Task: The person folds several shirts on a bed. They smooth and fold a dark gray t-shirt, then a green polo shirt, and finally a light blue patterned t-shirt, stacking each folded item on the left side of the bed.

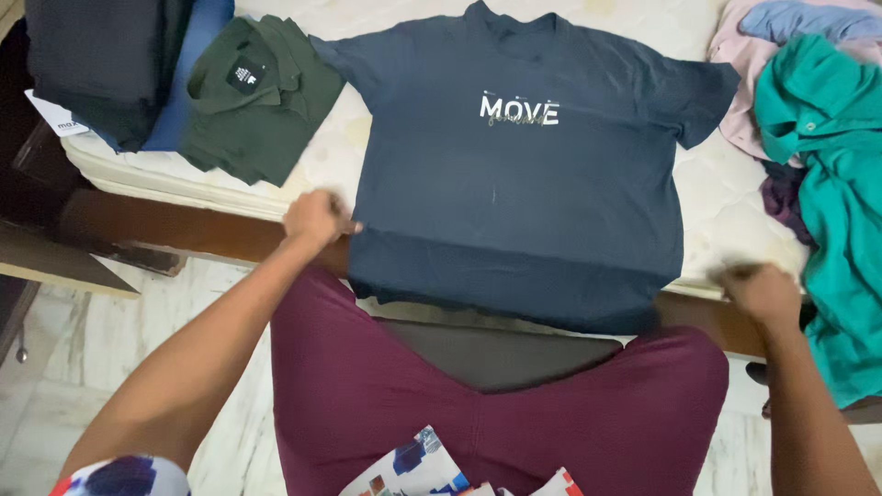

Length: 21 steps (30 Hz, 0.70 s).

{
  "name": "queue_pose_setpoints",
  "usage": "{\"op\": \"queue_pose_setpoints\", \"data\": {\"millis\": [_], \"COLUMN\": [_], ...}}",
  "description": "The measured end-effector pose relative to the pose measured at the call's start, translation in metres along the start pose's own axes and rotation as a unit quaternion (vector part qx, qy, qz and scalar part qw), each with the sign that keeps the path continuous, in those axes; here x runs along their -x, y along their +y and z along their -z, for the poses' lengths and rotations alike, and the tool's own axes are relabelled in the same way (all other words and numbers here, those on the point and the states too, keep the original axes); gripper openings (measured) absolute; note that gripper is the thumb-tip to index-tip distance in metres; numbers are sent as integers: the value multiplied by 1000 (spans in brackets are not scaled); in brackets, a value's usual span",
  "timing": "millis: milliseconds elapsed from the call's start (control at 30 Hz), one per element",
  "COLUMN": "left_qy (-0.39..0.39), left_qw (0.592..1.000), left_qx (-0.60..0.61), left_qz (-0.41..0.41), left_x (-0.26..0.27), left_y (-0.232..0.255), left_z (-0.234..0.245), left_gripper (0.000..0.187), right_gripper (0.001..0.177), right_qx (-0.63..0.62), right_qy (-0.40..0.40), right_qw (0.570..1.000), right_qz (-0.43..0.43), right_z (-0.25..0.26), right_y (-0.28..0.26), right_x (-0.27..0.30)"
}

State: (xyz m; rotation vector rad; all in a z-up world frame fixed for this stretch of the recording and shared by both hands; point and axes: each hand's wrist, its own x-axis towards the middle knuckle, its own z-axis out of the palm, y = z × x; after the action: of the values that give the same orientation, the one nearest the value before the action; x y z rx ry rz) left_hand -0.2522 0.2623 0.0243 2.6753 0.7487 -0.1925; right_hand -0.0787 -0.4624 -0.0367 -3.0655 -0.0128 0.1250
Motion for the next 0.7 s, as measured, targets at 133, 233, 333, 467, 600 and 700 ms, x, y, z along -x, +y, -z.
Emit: {"op": "queue_pose_setpoints", "data": {"millis": [133, 233, 333, 467, 600, 700], "left_qy": [16, -7, -3, 5, -120, -154], "left_qw": [983, 970, 955, 940, 923, 880], "left_qx": [142, 165, 103, -31, -40, 18], "left_qz": [-114, -181, -280, -339, -362, -449], "left_x": [-18, -27, -24, -7, -10, 0], "left_y": [56, 109, 157, 203, 232, 270], "left_z": [-10, -35, -71, -101, -90, -101], "left_gripper": [29, 29, 68, 98, 88, 67], "right_gripper": [36, 42, 74, 78, 67, 63], "right_qx": [-187, -385, -334, -324, -336, -247], "right_qy": [82, -20, -103, -148, -142, -76], "right_qw": [979, 922, 937, 932, 927, 963], "right_qz": [2, 32, 20, -64, -86, -78], "right_z": [29, 40, 37, 44, 50, 51], "right_y": [-56, -105, -140, -150, -148, -153], "right_x": [-31, -55, -60, -77, -103, -123]}}
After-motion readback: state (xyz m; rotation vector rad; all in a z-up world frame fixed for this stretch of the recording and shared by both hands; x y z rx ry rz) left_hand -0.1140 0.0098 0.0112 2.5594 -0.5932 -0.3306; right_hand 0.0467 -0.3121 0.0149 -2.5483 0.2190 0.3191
